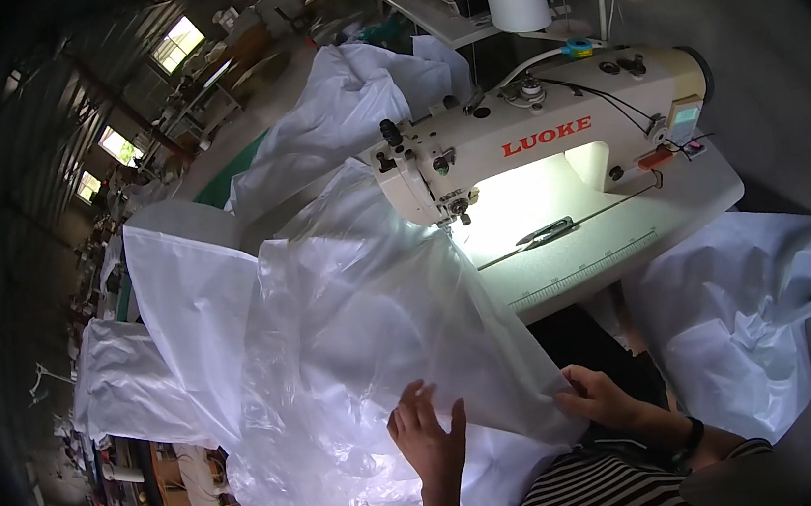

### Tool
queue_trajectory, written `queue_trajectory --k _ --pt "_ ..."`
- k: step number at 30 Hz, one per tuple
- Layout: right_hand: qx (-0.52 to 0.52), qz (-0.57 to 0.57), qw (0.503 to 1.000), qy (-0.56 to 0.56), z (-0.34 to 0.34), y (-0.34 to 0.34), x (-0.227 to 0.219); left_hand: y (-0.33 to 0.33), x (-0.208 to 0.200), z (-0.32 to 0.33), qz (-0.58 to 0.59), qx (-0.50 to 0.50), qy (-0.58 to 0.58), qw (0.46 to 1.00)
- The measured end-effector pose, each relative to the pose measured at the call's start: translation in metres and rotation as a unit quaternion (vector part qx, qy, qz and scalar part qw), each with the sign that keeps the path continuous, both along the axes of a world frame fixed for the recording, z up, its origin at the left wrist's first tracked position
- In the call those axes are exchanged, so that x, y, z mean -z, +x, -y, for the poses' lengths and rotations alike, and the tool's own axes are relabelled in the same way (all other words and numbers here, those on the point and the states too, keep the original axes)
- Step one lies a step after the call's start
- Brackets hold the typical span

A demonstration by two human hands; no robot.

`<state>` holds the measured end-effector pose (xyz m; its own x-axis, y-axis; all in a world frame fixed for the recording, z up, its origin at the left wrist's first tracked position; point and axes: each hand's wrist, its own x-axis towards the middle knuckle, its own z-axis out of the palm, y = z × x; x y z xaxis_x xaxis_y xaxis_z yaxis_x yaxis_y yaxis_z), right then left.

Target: Sewing large white plastic sheets together using an industrial sewing machine in a workshop environment.

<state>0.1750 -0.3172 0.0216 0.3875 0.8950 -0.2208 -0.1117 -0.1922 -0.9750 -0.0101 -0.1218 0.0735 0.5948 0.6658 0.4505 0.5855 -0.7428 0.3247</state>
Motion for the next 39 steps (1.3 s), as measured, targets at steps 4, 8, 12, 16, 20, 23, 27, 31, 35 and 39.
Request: queue_trajectory --k 4,8,12,16,20,23,27,31,35,39 --pt "0.012 0.000 0.999 -0.031 0.000 -0.003 -0.013 -0.010 0.018 -0.002 -0.037 -0.046 -0.025 0.998" --pt "-0.002 0.021 0.999 -0.029 -0.001 0.001 -0.020 -0.029 0.029 0.015 0.036 -0.117 -0.084 0.989" --pt "-0.013 0.030 0.998 -0.059 -0.003 0.000 -0.018 -0.046 0.041 0.025 0.034 -0.162 -0.078 0.983" --pt "-0.014 0.004 0.998 -0.055 -0.004 -0.003 -0.018 -0.060 0.052 0.019 -0.025 -0.152 -0.015 0.988" --pt "-0.008 0.032 0.998 -0.044 -0.006 -0.001 -0.020 -0.061 0.025 0.029 -0.016 -0.155 0.046 0.987" --pt "-0.011 0.045 0.998 -0.043 -0.004 0.000 -0.021 -0.063 0.013 0.039 0.082 -0.101 -0.054 0.990" --pt "-0.006 0.042 0.999 -0.030 -0.006 -0.004 -0.023 -0.060 0.029 0.033 0.013 -0.111 -0.053 0.992" --pt "-0.003 0.009 0.999 -0.053 -0.003 -0.006 -0.024 -0.067 0.049 0.032 -0.040 -0.137 0.000 0.990" --pt "0.001 0.020 0.999 -0.027 0.000 -0.003 -0.015 -0.062 0.015 0.050 0.053 -0.003 -0.032 0.998" --pt "-0.017 0.075 0.997 -0.002 -0.002 -0.004 -0.014 -0.043 -0.012 0.062 0.068 0.165 -0.123 0.976"
